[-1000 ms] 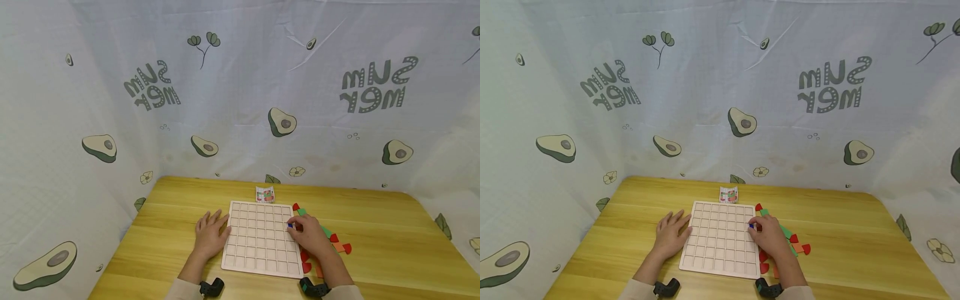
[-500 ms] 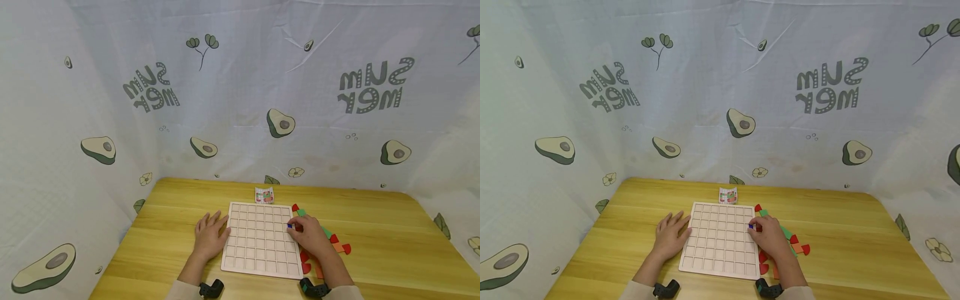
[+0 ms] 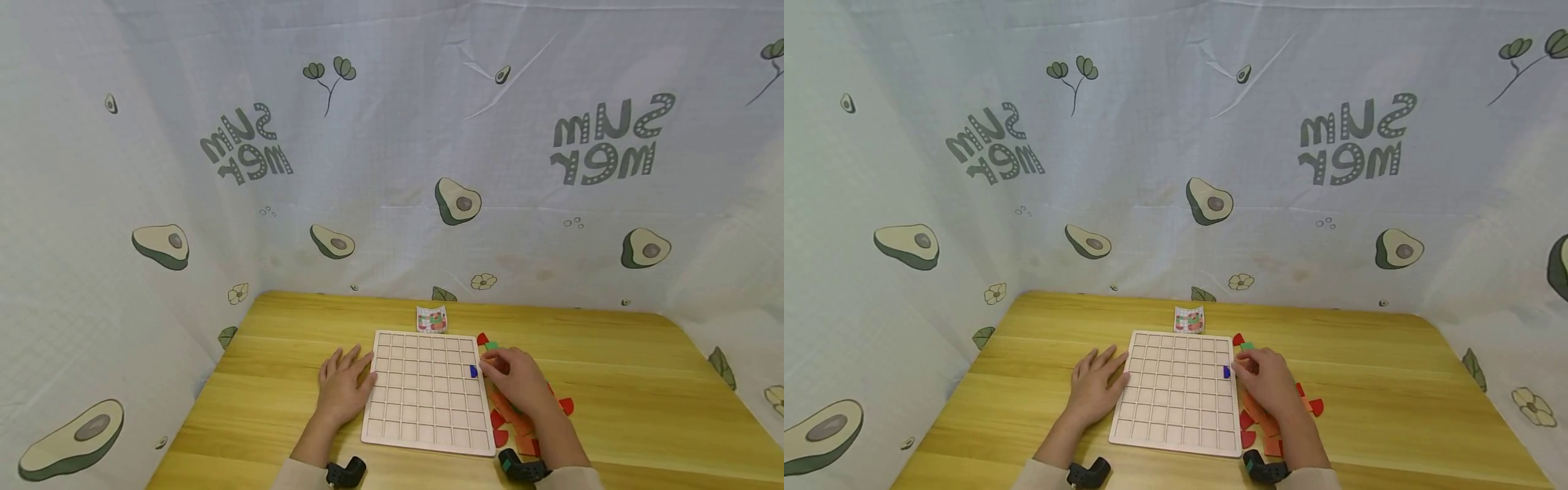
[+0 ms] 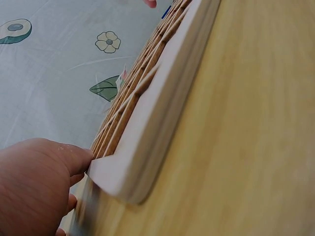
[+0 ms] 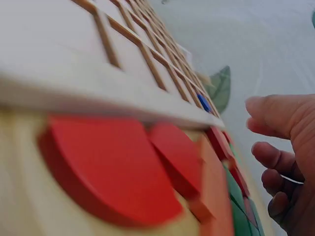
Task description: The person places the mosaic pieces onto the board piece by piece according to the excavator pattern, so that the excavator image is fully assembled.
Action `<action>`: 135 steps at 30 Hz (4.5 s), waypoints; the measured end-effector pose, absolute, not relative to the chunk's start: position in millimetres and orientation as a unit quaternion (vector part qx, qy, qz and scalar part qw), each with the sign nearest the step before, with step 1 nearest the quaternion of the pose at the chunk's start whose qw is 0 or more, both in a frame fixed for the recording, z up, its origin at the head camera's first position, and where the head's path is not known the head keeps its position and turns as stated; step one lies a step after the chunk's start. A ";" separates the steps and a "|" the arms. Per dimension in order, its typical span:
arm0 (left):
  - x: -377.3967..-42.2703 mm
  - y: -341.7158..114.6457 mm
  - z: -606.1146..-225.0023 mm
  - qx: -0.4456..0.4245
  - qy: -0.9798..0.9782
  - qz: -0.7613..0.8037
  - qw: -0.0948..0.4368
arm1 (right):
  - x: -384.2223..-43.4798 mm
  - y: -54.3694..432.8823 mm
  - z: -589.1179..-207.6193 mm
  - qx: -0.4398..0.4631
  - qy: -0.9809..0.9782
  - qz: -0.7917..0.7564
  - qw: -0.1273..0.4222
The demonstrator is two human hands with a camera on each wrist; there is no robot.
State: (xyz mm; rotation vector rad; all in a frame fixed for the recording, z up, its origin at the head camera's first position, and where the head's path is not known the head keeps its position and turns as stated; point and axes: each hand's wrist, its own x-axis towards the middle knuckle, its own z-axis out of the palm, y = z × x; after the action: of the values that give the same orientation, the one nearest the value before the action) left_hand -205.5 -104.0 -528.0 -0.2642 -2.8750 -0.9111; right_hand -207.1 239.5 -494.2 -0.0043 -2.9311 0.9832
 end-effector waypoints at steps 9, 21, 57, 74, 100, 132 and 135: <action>-205.6 -104.4 -524.9 -0.087 -0.949 -0.298 0.061 | -204.6 269.7 -487.2 -0.048 -0.947 0.316 0.019; -205.0 -103.3 -526.3 -0.088 -0.948 -0.301 0.059 | -209.3 257.6 -503.9 -0.083 -0.966 0.241 0.049; -203.3 -102.0 -523.9 -0.085 -0.946 -0.306 0.064 | -202.2 254.0 -481.2 0.012 -0.929 0.361 -0.081; -203.9 -103.2 -525.2 -0.087 -0.949 -0.297 0.064 | -199.4 235.5 -485.0 0.052 -0.920 0.375 -0.101; -202.9 -101.6 -523.9 -0.082 -0.947 -0.304 0.063 | -198.4 235.6 -485.7 0.049 -0.920 0.375 -0.100; -202.8 -102.5 -523.7 -0.079 -0.944 -0.314 0.060 | -207.5 247.4 -499.4 0.001 -0.962 0.273 -0.026; -202.5 -102.4 -523.2 -0.081 -0.945 -0.311 0.061 | -206.1 246.2 -498.3 0.004 -0.964 0.264 -0.021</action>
State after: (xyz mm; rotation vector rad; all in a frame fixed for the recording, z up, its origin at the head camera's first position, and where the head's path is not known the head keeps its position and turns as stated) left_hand -202.5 -102.4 -523.2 -0.2461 -2.8583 -0.9406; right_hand -206.1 246.2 -498.3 0.0128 -3.0715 0.8394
